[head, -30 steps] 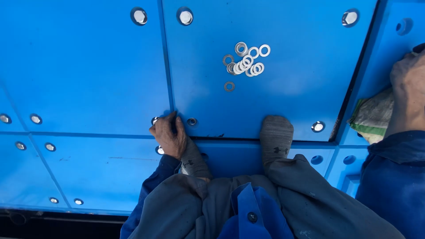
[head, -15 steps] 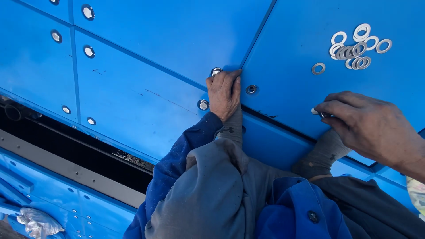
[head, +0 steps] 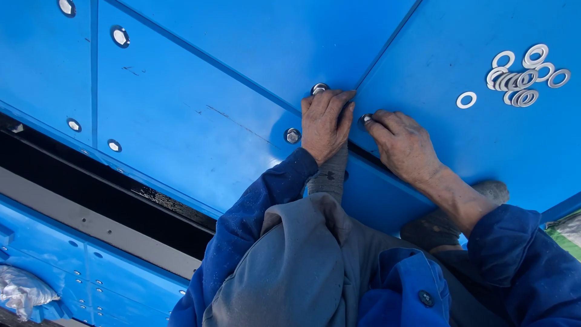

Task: The person assembles blue plastic mold panels by inserting bolts and tightening nuts by hand. They move along the panels, aligning holes and securing fasteners across multiple sections.

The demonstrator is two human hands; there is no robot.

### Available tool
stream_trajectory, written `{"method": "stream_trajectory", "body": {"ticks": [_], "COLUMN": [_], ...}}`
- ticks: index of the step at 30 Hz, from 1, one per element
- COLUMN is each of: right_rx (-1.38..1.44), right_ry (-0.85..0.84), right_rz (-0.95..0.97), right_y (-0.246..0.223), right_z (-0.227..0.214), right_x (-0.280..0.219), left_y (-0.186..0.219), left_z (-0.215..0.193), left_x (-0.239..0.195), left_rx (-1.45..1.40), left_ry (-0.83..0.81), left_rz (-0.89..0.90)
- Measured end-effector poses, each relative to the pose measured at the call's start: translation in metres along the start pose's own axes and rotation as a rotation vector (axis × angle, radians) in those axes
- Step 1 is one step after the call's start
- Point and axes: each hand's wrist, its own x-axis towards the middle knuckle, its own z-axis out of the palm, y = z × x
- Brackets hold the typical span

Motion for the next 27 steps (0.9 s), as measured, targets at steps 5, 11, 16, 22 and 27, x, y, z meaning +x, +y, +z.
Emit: {"method": "stream_trajectory", "body": {"ticks": [5, 11, 16, 22, 27], "right_rx": [-0.1, -0.086, -0.04, -0.053, -0.151], "right_ry": [-0.071, -0.068, -0.07, -0.01, 0.011], "right_rz": [-0.046, -0.03, 0.032, 0.004, 0.016], "right_y": [0.003, 0.004, 0.009, 0.01, 0.006], "right_z": [0.003, 0.011, 0.019, 0.02, 0.018], "right_x": [0.001, 0.0, 0.0, 0.001, 0.002], "left_y": [-0.001, -0.002, 0.002, -0.002, -0.001], "left_z": [0.001, -0.018, -0.013, 0.004, 0.003], "left_x": [-0.006, 0.011, 0.01, 0.004, 0.006], "left_rx": [0.072, 0.195, 0.132, 0.099, 0.086], "left_ry": [-0.094, -0.175, -0.247, -0.114, -0.105], "left_rz": [-0.007, -0.049, -0.112, -0.137, -0.134]}}
